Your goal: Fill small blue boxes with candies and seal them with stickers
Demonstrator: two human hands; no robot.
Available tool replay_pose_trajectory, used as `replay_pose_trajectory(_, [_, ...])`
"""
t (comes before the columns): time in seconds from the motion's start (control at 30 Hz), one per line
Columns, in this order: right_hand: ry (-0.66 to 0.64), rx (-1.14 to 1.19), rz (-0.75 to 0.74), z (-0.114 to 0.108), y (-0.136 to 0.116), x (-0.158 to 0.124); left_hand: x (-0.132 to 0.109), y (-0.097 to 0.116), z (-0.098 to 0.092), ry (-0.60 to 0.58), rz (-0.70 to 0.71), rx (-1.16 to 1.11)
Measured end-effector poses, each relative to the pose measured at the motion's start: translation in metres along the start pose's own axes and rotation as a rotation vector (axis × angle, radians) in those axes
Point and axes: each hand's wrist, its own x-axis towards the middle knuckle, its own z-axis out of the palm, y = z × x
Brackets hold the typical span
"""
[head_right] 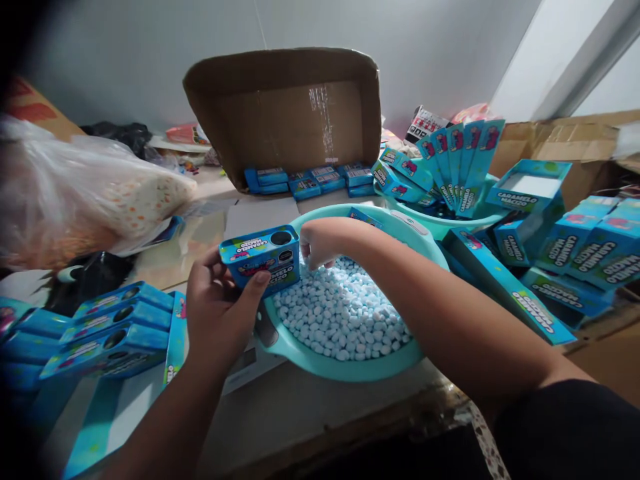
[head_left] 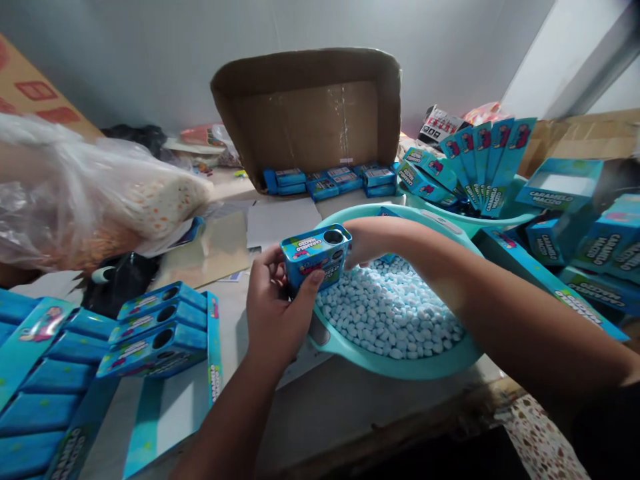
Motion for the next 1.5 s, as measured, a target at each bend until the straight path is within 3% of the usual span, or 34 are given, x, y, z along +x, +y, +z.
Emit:
replay_pose_trajectory(0.2, [0.294, 0.000, -0.082, -0.020, 0.005, -0.016, -0.001, 0.002, 0.000, -0.016, -0.061, 0.002])
replay_pose_trajectory(0.43, [0.504, 0.404, -0.348, -0.028, 0.000, -0.029, -0.005, 0.000, 0.001, -0.007, -0.118, 0.021])
replay_pose_trajectory(0.63, [0.607, 0.712, -0.417, -0.020, -0.013, -0.028, -0.005, 0.001, 0.001, -0.006, -0.133, 0.021])
replay_pose_trajectory(0.73, [0.620, 0.761, -0.428, -0.019, -0.017, -0.029, -0.005, 0.003, 0.001, -0.016, -0.143, 0.033])
replay_pose_trajectory(0.9, [0.498, 0.675, -0.474, -0.016, -0.026, -0.036, -0.006, 0.003, 0.001, -0.001, -0.194, 0.027])
replay_pose_trajectory(1.03, [0.519, 0.590, -0.497, -0.014, -0.027, -0.037, -0.006, 0.001, 0.002, -0.008, -0.204, 0.014])
replay_pose_trajectory(1.2, [0.532, 0.665, -0.479, -0.016, -0.024, -0.037, -0.008, -0.002, 0.000, -0.017, -0.206, 0.008])
replay_pose_trajectory(1.5, [0.578, 0.440, -0.505, -0.019, -0.024, -0.040, -0.007, 0.003, 0.002, 0.001, -0.223, 0.025])
